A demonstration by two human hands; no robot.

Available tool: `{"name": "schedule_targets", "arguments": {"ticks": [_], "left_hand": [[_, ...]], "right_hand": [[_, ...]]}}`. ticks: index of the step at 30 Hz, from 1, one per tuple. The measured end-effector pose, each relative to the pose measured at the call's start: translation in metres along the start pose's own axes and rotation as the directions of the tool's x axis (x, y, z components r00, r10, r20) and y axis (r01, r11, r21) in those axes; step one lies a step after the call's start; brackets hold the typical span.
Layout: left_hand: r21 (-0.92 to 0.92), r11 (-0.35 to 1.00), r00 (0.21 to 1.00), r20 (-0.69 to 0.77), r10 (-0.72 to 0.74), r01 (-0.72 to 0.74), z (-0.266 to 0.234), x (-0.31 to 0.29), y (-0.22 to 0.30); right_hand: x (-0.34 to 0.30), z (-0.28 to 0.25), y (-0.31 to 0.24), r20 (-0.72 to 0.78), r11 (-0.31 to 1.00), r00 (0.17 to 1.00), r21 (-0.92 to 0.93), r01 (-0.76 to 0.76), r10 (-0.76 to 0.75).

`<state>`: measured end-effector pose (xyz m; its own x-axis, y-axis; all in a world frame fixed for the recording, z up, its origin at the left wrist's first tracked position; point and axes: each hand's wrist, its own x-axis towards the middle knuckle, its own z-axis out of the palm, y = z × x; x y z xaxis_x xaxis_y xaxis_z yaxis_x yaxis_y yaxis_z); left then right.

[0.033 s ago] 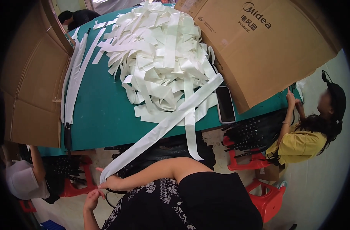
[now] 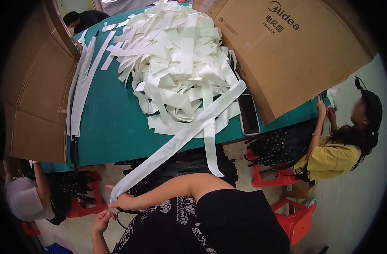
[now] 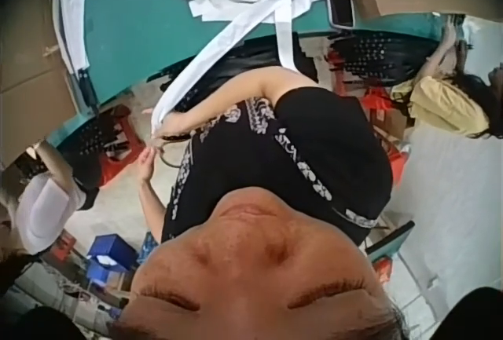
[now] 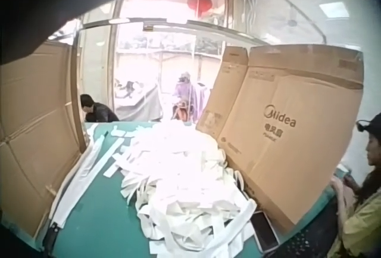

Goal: Assembling white fabric straps onto black belt bases at a factory workstation.

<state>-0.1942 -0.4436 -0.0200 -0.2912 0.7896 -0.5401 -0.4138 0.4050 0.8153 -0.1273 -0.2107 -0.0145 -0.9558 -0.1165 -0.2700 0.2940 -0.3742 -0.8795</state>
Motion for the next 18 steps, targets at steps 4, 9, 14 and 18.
{"name": "schedule_targets", "arguments": {"ticks": [4,9,14,18], "left_hand": [[-0.059,0.988,0.947,-0.298,0.119,-0.143,0.052,0.016,0.021],[-0.419,0.903,0.985,-0.172,0.022,-0.093,0.036,0.009,0.01],[-0.195,0.978,0.933,-0.361,-0.004,-0.072,0.024,0.007,0.028],[-0.152,0.988,0.952,-0.303,-0.034,-0.013,0.04,0.017,0.05]], "right_hand": [[-0.001,0.006,-0.001,0.012,0.997,0.999,0.065,-0.042,0.041],[-0.008,-0.004,-0.021,0.118,0.97,0.972,0.114,-0.216,0.203],[-0.011,0.008,0.003,0.07,0.992,0.995,0.105,-0.073,0.066],[-0.013,0.02,0.013,0.094,0.97,0.993,0.224,-0.092,0.073]]}}
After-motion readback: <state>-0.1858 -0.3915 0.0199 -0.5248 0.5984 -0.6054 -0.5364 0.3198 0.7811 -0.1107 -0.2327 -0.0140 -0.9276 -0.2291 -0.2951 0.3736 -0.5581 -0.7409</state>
